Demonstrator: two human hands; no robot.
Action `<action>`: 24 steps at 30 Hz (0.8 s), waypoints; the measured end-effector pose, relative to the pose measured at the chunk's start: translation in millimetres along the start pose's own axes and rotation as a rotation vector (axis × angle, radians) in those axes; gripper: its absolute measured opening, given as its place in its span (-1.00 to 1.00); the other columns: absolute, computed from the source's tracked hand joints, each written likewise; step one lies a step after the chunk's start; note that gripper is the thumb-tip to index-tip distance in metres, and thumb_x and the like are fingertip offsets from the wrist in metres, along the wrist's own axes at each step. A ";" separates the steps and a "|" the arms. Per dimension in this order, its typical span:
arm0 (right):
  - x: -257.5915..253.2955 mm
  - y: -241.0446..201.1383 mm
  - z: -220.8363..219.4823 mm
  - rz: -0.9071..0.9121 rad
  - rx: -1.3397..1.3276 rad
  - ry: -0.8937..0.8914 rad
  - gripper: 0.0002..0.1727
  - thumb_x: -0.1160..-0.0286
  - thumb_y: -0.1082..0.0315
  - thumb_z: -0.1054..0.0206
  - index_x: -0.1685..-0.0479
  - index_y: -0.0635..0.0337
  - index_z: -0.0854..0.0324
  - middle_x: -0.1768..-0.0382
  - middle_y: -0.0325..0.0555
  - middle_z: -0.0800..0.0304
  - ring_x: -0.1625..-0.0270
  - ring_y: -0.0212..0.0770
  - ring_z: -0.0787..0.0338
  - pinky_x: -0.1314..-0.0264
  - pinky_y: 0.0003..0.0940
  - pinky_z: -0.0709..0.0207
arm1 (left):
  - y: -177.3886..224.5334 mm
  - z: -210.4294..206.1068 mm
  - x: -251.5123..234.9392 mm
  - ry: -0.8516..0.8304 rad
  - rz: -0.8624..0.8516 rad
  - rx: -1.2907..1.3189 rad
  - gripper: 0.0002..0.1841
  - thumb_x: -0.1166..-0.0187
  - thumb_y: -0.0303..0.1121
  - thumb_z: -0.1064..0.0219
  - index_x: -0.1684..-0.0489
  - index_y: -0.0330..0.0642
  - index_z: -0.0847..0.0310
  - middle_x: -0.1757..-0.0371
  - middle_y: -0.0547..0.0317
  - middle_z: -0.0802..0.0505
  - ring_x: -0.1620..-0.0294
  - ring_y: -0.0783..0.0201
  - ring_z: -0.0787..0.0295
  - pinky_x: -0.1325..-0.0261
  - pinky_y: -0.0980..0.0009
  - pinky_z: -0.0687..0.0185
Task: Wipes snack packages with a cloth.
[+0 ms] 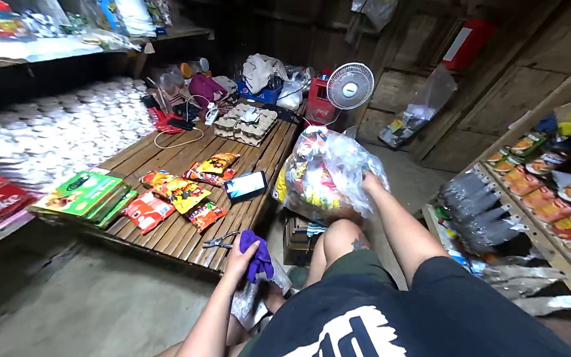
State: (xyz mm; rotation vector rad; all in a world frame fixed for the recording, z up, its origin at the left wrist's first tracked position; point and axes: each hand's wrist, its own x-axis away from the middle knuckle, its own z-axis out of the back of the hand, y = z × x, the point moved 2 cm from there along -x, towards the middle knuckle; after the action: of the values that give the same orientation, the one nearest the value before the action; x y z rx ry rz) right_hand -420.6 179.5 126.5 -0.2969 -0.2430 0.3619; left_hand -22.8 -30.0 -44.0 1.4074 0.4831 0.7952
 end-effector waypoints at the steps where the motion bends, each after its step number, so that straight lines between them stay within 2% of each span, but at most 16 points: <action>1: -4.9 -1.3 -2.7 0.027 0.015 0.015 -0.33 -0.51 0.45 -0.35 -0.67 0.35 -0.32 -0.57 0.47 -0.42 -0.64 0.40 -0.42 -0.64 0.33 -0.28 | -0.9 0.7 0.5 0.002 0.002 -0.005 -0.17 -0.48 -0.13 -0.47 -0.72 -0.30 -0.19 -0.47 -0.25 -0.64 -0.48 0.02 -0.60 -0.56 0.04 -0.47; 3: -17.3 -6.2 -11.0 0.104 0.053 -0.029 -0.17 -0.40 0.46 -0.45 -0.71 0.47 -0.18 -0.69 0.49 -0.21 -0.72 0.44 -0.27 -0.69 0.34 -0.20 | -1.2 1.7 1.1 -0.004 0.009 -0.005 -0.18 -0.50 -0.16 -0.46 -0.72 -0.32 -0.17 -0.48 -0.25 -0.63 -0.49 0.03 -0.59 -0.57 0.07 -0.46; 4: -23.5 -8.9 -16.6 0.143 0.079 -0.083 -0.16 -0.41 0.39 -0.49 -0.70 0.51 -0.19 -0.77 0.46 -0.06 -0.78 0.43 -0.13 -0.75 0.34 -0.08 | -1.5 1.6 1.4 -0.005 0.011 -0.004 -0.20 -0.51 -0.17 -0.47 -0.71 -0.33 -0.18 -0.47 -0.25 -0.64 -0.48 0.05 -0.60 -0.57 0.09 -0.46; 5: -26.5 -12.0 -22.5 0.162 0.117 -0.146 -0.19 -0.43 0.28 -0.50 -0.65 0.51 -0.29 -0.80 0.43 0.02 -0.83 0.41 -0.01 -0.78 0.35 0.02 | -2.9 1.1 1.7 -0.005 0.010 -0.011 -0.21 -0.50 -0.18 -0.47 -0.70 -0.33 -0.20 -0.46 -0.24 -0.65 -0.47 0.06 -0.61 -0.56 0.09 -0.47; 7: -20.8 -22.5 -28.2 0.156 0.201 -0.265 -0.26 -0.50 0.19 -0.46 -0.60 0.48 -0.38 -0.81 0.43 0.03 -0.86 0.39 0.11 -0.80 0.36 0.15 | -7.5 -0.2 0.2 -0.011 0.002 -0.034 -0.21 -0.47 -0.16 -0.49 -0.67 -0.33 -0.25 -0.42 -0.24 -0.68 -0.44 0.05 -0.64 -0.54 0.07 -0.49; 9: -13.5 -32.9 -29.3 0.160 0.248 -0.303 -0.27 -0.52 0.16 -0.44 -0.59 0.45 -0.40 -0.75 0.43 -0.13 -0.84 0.38 0.02 -0.79 0.35 0.11 | -9.1 -1.7 -1.7 -0.021 0.000 -0.055 -0.19 -0.44 -0.12 -0.50 -0.67 -0.31 -0.26 -0.42 -0.22 -0.68 -0.44 0.06 -0.64 -0.54 0.06 -0.50; 12: -20.4 -29.0 -29.4 0.163 0.179 -0.195 -0.35 -0.54 0.22 -0.42 -0.53 0.46 -0.46 -0.62 0.41 -0.39 -0.73 0.35 -0.28 -0.75 0.31 -0.10 | -8.1 -3.8 -0.6 -0.037 0.023 -0.078 -0.18 -0.45 -0.12 -0.50 -0.69 -0.29 -0.23 -0.44 -0.23 -0.66 -0.48 0.03 -0.61 -0.56 0.04 -0.46; 14: -34.2 -15.5 -32.8 0.177 0.101 -0.160 -0.38 -0.55 0.28 -0.41 -0.54 0.46 -0.45 -0.59 0.41 -0.43 -0.70 0.32 -0.35 -0.74 0.28 -0.16 | -8.1 -3.4 1.2 -0.041 0.037 -0.110 -0.16 -0.46 -0.10 -0.50 -0.71 -0.28 -0.22 -0.46 -0.26 -0.65 -0.50 -0.01 -0.59 -0.59 0.01 -0.44; 17: -27.2 -10.1 -19.1 0.163 -0.015 -0.146 -0.45 -0.62 0.28 -0.34 -0.49 0.48 -0.48 -0.52 0.44 -0.51 -0.63 0.31 -0.46 -0.69 0.25 -0.22 | -9.2 -2.0 -0.7 -0.034 0.034 -0.117 -0.16 -0.45 -0.08 -0.49 -0.72 -0.27 -0.22 -0.47 -0.25 -0.65 -0.51 -0.02 -0.59 -0.59 -0.02 -0.43; 21: -20.4 -1.0 -3.4 0.126 -0.019 0.045 -0.60 -0.63 0.27 -0.28 -0.31 0.35 -0.67 -0.37 0.36 -0.67 -0.52 0.29 -0.60 -0.58 0.32 -0.35 | -8.2 -0.8 -0.6 -0.039 0.049 -0.125 -0.16 -0.47 -0.10 -0.50 -0.73 -0.27 -0.20 -0.47 -0.26 -0.65 -0.52 -0.02 -0.58 -0.60 -0.01 -0.41; 24: -5.2 -1.5 18.9 0.193 -0.110 0.189 -0.63 -0.75 0.35 -0.13 -0.35 0.31 -0.66 -0.36 0.34 -0.69 -0.51 0.28 -0.62 -0.61 0.28 -0.34 | -5.1 0.2 0.2 -0.037 0.035 -0.140 -0.17 -0.47 -0.11 -0.51 -0.71 -0.28 -0.22 -0.45 -0.28 -0.66 -0.50 -0.04 -0.59 -0.59 -0.02 -0.42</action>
State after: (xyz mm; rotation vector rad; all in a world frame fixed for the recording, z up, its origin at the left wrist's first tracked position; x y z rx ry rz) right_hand -430.2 180.7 143.7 -0.4625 -0.0479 0.5084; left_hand -21.5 -29.9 -48.9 1.3008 0.3682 0.8143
